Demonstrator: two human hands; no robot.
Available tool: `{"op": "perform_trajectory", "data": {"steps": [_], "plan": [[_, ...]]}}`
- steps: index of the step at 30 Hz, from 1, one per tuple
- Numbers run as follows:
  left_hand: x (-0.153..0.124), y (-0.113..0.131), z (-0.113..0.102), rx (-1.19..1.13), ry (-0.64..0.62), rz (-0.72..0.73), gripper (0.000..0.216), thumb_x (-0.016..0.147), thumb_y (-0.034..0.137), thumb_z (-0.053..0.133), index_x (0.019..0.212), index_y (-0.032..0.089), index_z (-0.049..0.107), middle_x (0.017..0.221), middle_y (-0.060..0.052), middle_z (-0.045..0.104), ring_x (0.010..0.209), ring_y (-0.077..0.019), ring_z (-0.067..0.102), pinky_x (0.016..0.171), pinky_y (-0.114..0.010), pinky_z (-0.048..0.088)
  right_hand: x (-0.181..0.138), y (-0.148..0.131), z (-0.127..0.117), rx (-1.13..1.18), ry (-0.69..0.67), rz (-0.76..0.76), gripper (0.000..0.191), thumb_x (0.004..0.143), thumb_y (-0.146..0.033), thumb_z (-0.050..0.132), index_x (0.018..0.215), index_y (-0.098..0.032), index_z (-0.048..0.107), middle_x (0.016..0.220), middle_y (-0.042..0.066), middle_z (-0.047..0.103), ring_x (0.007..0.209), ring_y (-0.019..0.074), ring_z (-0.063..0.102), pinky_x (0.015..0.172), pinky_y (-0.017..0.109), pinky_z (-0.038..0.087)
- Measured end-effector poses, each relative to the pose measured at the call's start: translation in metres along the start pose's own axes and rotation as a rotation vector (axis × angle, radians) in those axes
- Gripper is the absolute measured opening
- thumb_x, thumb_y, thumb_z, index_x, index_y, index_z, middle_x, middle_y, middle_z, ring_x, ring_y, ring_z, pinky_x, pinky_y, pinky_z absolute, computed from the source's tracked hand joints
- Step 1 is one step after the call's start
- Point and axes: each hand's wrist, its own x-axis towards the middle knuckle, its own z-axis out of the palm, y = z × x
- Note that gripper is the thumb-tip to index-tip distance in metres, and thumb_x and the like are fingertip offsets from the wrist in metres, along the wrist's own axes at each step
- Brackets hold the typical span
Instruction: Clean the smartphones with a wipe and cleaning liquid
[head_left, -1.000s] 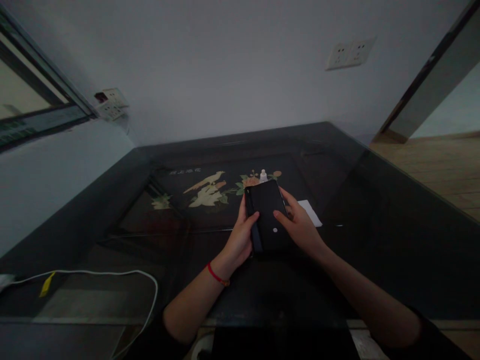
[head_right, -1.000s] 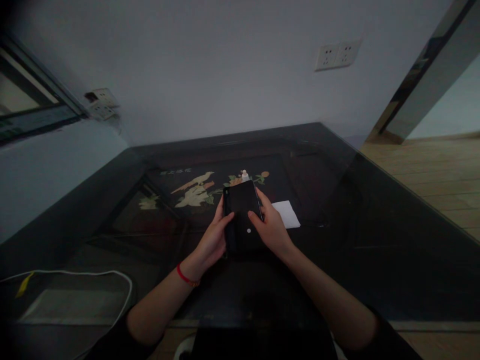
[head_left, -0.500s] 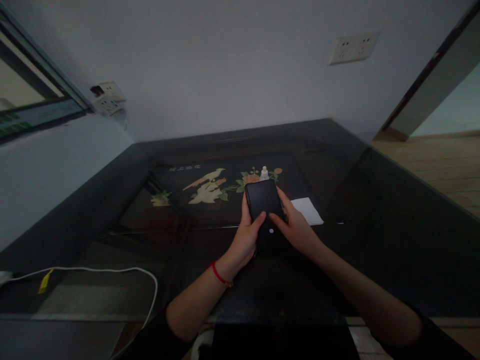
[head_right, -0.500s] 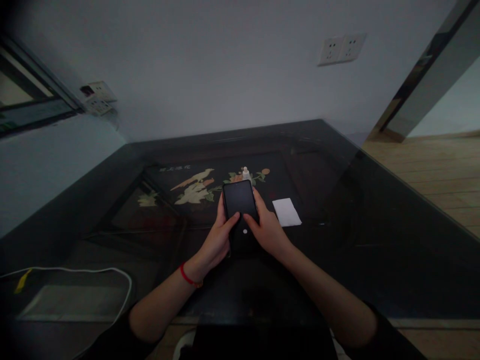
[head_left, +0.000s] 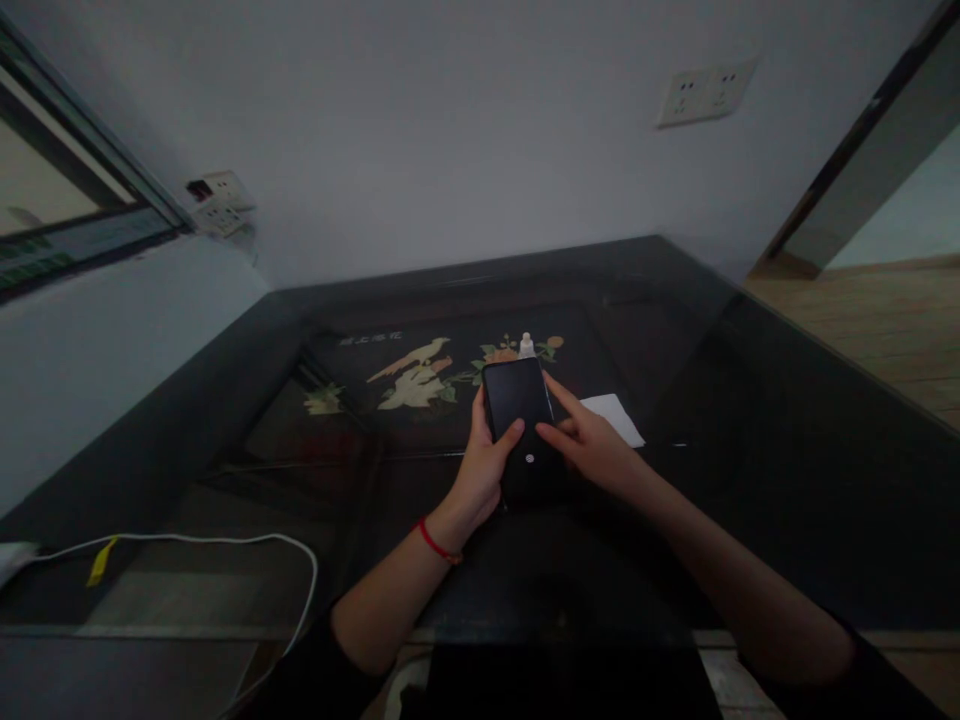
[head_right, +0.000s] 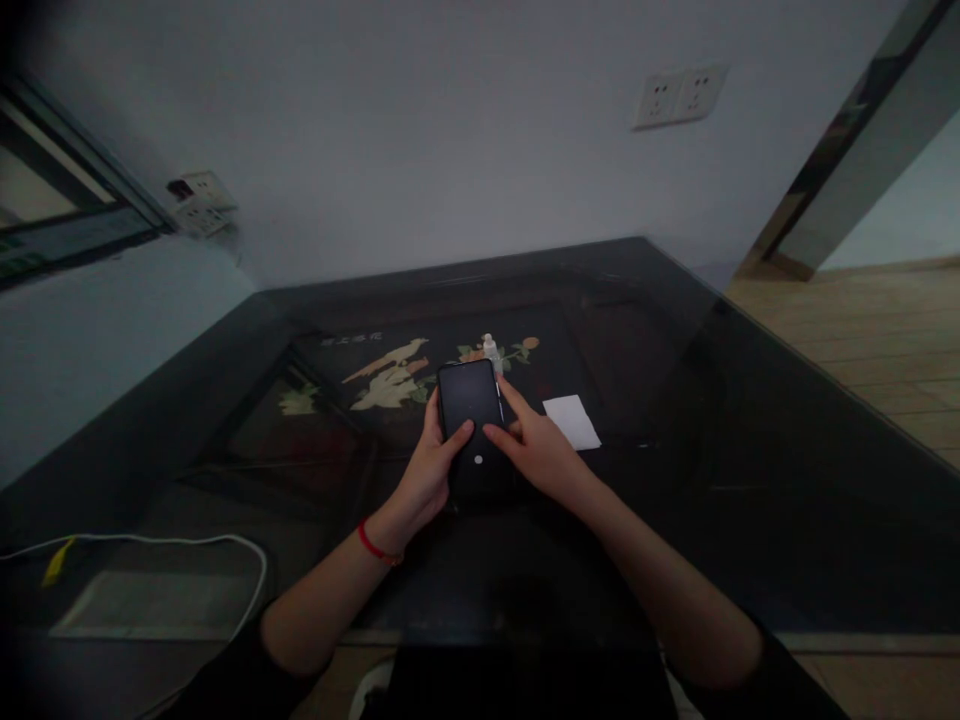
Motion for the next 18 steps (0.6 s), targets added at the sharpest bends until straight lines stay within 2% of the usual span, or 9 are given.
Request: {"op": "perform_trajectory", "data": {"steps": [2, 4, 6, 9, 12, 18], "plan": [[0.001, 0.004, -0.001, -0.003, 0.024, 0.01, 0.085, 0.075, 0.025, 0.073, 0.145, 0.032, 0.026, 0.144, -0.008, 0.046, 0.126, -0.0259, 0.049, 0.107, -0.044, 0.038, 0.003, 0.005, -0.001, 0.157, -0.015, 0.013, 0.077, 0.085, -0.035, 0.057, 0.15, -0.015, 0.021, 0.053, -0.008, 0.05, 0.048, 0.0133, 0.049, 0.047, 0.025, 0.039], [0.002, 0.009, -0.002, -0.006, 0.052, 0.037, 0.085, 0.075, 0.024, 0.072, 0.145, 0.032, 0.025, 0.145, -0.007, 0.045, 0.129, -0.0245, 0.047, 0.108, -0.041, 0.038, 0.005, 0.01, -0.001, 0.268, -0.047, 0.032, 0.071, 0.078, -0.033, 0.066, 0.141, -0.014, 0.039, 0.066, -0.003, 0.058, 0.057, 0.0131, 0.055, 0.051, 0.025, 0.045], [0.002, 0.013, -0.004, -0.008, 0.073, 0.061, 0.084, 0.076, 0.022, 0.071, 0.146, 0.032, 0.025, 0.145, -0.007, 0.045, 0.129, -0.0237, 0.047, 0.108, -0.039, 0.038, 0.005, 0.013, -0.001, 0.395, -0.163, 0.063, 0.058, 0.075, -0.032, 0.069, 0.128, -0.015, 0.054, 0.086, 0.004, 0.066, 0.074, 0.0154, 0.063, 0.06, 0.026, 0.052], [0.003, 0.017, -0.004, -0.021, 0.076, 0.081, 0.085, 0.076, 0.022, 0.071, 0.147, 0.032, 0.024, 0.144, -0.006, 0.047, 0.128, -0.0241, 0.048, 0.107, -0.039, 0.039, 0.003, 0.015, -0.002, 0.579, -0.377, 0.121, 0.04, 0.077, -0.033, 0.068, 0.114, -0.017, 0.063, 0.103, 0.007, 0.07, 0.091, 0.018, 0.066, 0.071, 0.029, 0.057], [0.004, 0.019, -0.004, -0.03, 0.07, 0.073, 0.085, 0.076, 0.02, 0.07, 0.147, 0.032, 0.024, 0.144, -0.006, 0.047, 0.128, -0.0233, 0.048, 0.108, -0.039, 0.037, 0.001, 0.016, -0.003, 0.624, -0.437, 0.149, 0.029, 0.078, -0.033, 0.068, 0.102, -0.017, 0.068, 0.095, 0.006, 0.073, 0.086, 0.0162, 0.069, 0.075, 0.03, 0.058], [0.006, 0.016, -0.006, -0.042, 0.055, 0.02, 0.085, 0.077, 0.02, 0.069, 0.147, 0.034, 0.024, 0.141, -0.006, 0.049, 0.122, -0.0241, 0.052, 0.106, -0.043, 0.04, 0.002, 0.019, -0.002, 0.614, -0.397, 0.168, 0.022, 0.075, -0.034, 0.072, 0.087, -0.015, 0.068, 0.081, 0.005, 0.074, 0.075, 0.0154, 0.071, 0.071, 0.029, 0.058]]}}
